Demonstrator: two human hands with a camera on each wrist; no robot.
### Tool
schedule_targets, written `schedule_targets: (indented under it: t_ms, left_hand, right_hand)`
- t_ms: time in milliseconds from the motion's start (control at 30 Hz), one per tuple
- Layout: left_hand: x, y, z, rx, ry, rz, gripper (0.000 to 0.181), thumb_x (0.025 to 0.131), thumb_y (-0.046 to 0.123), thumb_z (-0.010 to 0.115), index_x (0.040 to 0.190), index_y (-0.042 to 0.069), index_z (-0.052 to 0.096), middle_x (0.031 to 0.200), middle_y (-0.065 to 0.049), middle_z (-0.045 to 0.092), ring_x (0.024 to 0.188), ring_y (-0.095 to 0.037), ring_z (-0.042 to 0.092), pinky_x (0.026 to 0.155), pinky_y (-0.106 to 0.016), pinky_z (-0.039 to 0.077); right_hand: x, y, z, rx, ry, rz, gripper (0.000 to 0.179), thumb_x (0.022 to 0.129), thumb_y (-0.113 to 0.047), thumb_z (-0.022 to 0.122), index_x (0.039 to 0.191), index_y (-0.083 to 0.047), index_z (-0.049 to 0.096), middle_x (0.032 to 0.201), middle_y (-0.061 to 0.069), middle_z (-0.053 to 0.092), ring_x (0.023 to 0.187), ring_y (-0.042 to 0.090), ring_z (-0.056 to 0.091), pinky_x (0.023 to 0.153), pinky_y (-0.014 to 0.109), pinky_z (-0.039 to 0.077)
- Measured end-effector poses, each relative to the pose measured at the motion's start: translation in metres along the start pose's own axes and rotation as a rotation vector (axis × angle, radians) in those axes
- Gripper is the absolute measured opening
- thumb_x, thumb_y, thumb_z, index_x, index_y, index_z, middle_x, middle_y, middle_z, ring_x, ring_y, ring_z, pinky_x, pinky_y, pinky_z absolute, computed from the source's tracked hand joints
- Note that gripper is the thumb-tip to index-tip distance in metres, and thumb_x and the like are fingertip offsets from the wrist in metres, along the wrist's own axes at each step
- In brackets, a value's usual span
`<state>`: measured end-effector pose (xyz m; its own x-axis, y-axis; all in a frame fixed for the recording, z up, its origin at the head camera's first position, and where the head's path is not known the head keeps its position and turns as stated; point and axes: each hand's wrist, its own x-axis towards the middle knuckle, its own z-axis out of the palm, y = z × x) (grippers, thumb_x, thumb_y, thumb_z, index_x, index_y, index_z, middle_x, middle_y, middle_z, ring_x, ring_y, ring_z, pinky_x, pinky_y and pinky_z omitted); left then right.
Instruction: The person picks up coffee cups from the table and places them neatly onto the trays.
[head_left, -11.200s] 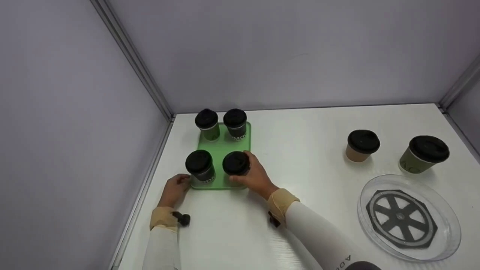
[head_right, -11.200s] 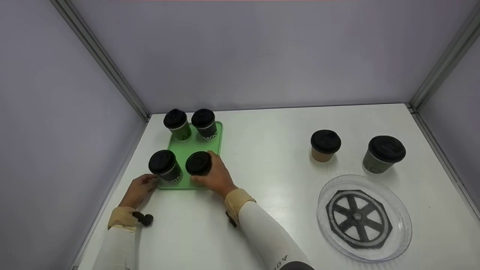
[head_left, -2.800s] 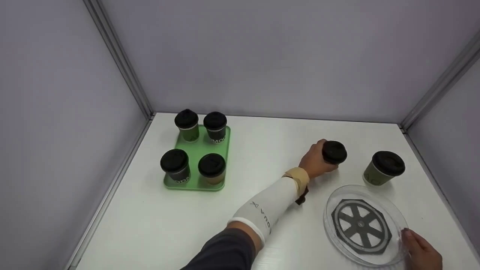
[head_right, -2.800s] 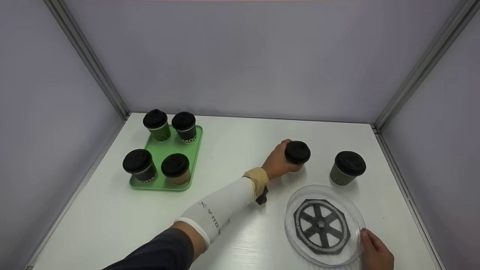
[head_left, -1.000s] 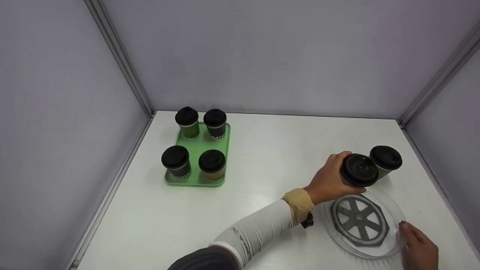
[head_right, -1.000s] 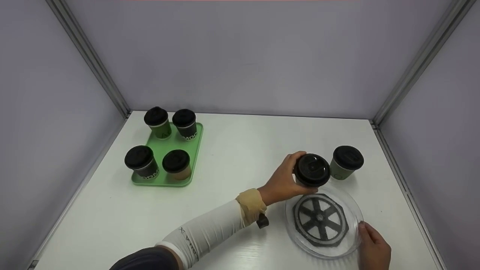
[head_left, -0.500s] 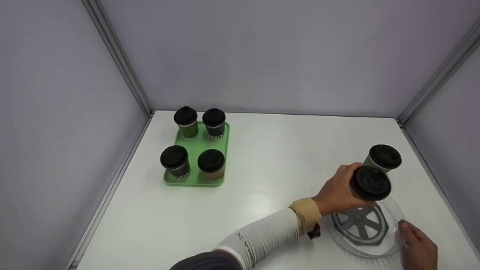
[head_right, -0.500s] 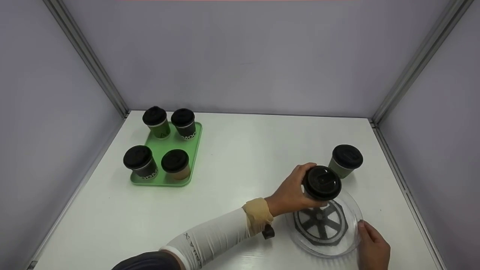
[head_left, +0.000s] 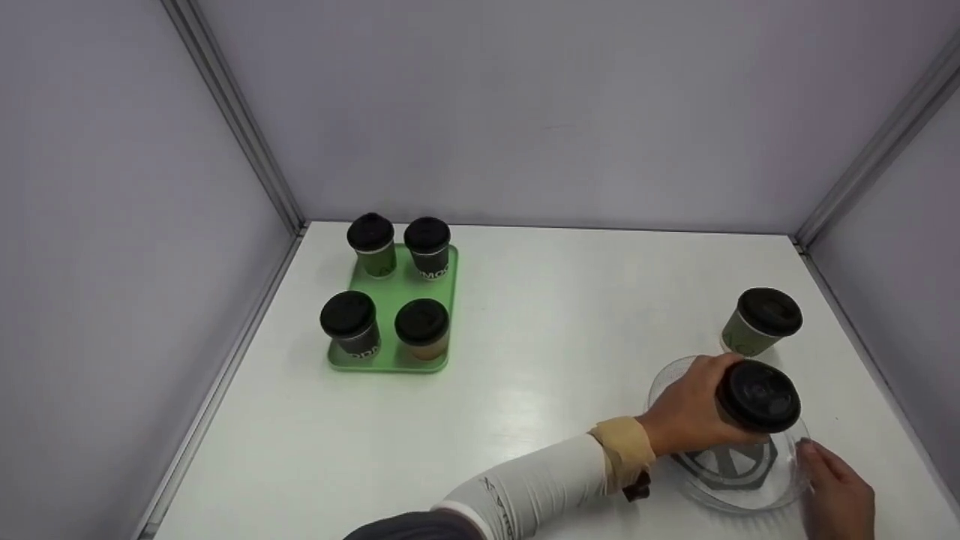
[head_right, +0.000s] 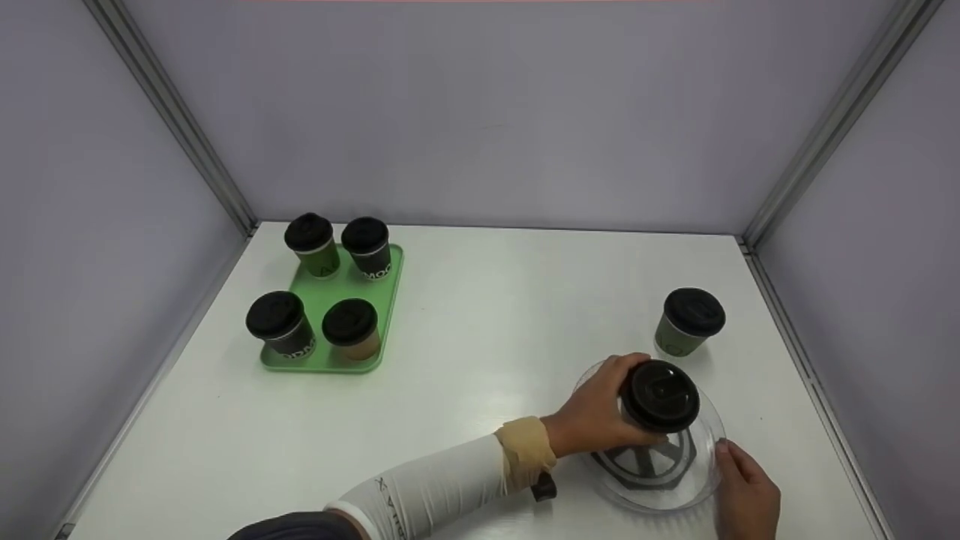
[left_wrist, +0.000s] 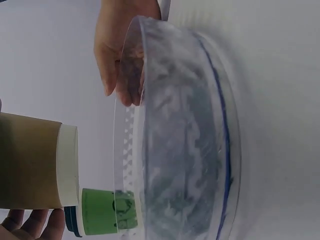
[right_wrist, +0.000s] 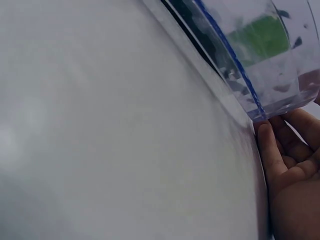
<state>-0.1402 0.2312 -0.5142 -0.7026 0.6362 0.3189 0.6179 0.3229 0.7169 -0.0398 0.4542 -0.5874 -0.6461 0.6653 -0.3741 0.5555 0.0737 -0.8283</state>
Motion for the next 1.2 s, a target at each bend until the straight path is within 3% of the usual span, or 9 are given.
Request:
schedule_targets:
  t_ms: [233,467,667,733,867,933,1000,1067,1200]
  left_hand:
    - [-0.004,0.0,0.01,0.031,-0.092,-0.009,0.093,0.07,0.056,0.082,0.145,0.032,0.033,0.13,0.018,0.041,0.118,0.008,0.035,0.095,-0.017,0.035]
    - [-0.005,-0.009,0.021,0.066,-0.1,0.018,0.087,0.069,0.056,0.082,0.141,0.03,0.04,0.125,0.02,0.045,0.116,0.008,0.038,0.096,-0.014,0.033]
    - [-0.005,-0.013,0.025,0.052,-0.118,0.045,0.082,0.068,0.054,0.083,0.135,0.026,0.046,0.121,0.02,0.049,0.111,0.009,0.04,0.096,-0.013,0.032]
    - [-0.005,-0.015,0.027,0.045,-0.123,0.051,0.079,0.068,0.054,0.083,0.133,0.026,0.047,0.119,0.021,0.05,0.111,0.009,0.041,0.096,-0.013,0.031]
    - [-0.006,-0.017,0.029,0.052,-0.126,0.057,0.076,0.069,0.054,0.083,0.131,0.025,0.048,0.117,0.021,0.051,0.11,0.01,0.041,0.095,-0.012,0.032]
    - [-0.007,-0.017,0.03,0.057,-0.13,0.054,0.078,0.069,0.054,0.083,0.132,0.024,0.047,0.118,0.019,0.05,0.11,0.009,0.041,0.096,-0.012,0.032]
    - [-0.009,-0.017,0.031,0.049,-0.142,0.037,0.08,0.069,0.053,0.083,0.134,0.023,0.045,0.12,0.018,0.048,0.111,0.008,0.041,0.095,-0.012,0.032]
    - [-0.01,-0.017,0.032,0.032,-0.15,0.021,0.08,0.069,0.051,0.084,0.134,0.023,0.045,0.12,0.018,0.047,0.111,0.008,0.041,0.094,-0.011,0.033]
    - [-0.013,-0.017,0.036,-0.002,-0.153,0.008,0.08,0.069,0.048,0.085,0.132,0.022,0.044,0.118,0.017,0.047,0.108,0.008,0.042,0.093,-0.011,0.034]
  right_hand:
    - [0.002,0.002,0.0,0.018,0.003,-0.011,0.081,0.087,-0.061,0.058,0.146,-0.009,0.042,0.146,0.001,0.041,0.137,0.018,0.037,0.109,0.041,0.033]
    - [0.001,0.004,-0.002,0.002,-0.019,-0.024,0.082,0.087,-0.062,0.057,0.147,-0.008,0.04,0.147,0.002,0.04,0.138,0.019,0.034,0.11,0.04,0.03]
    - [0.002,0.001,-0.005,0.055,-0.043,-0.006,0.085,0.084,-0.062,0.061,0.147,-0.009,0.041,0.143,-0.009,0.044,0.138,0.013,0.033,0.111,0.035,0.028]
    - [0.003,-0.001,-0.007,0.089,-0.06,0.014,0.082,0.083,-0.059,0.064,0.146,-0.011,0.044,0.138,-0.014,0.048,0.138,0.012,0.032,0.111,0.033,0.027]
    - [0.004,-0.007,-0.015,0.126,-0.128,0.047,0.054,0.084,-0.054,0.069,0.13,-0.027,0.061,0.112,-0.028,0.06,0.139,0.011,0.031,0.107,0.023,0.031]
    - [0.006,-0.013,-0.019,0.075,-0.166,0.027,0.044,0.086,-0.054,0.068,0.122,-0.029,0.067,0.097,-0.032,0.06,0.135,0.01,0.035,0.097,0.017,0.038]
    - [0.008,-0.02,-0.02,-0.026,-0.187,-0.038,0.046,0.09,-0.053,0.063,0.124,-0.022,0.068,0.091,-0.031,0.059,0.123,0.012,0.046,0.082,0.014,0.044]
    - [0.01,-0.028,-0.021,-0.172,-0.188,-0.103,0.058,0.093,-0.055,0.057,0.131,-0.012,0.063,0.098,-0.022,0.063,0.112,0.013,0.051,0.073,0.016,0.045]
    - [0.012,-0.039,-0.022,-0.309,-0.202,-0.2,0.073,0.095,-0.053,0.055,0.137,0.006,0.05,0.108,-0.001,0.068,0.085,-0.002,0.058,0.068,0.019,0.046]
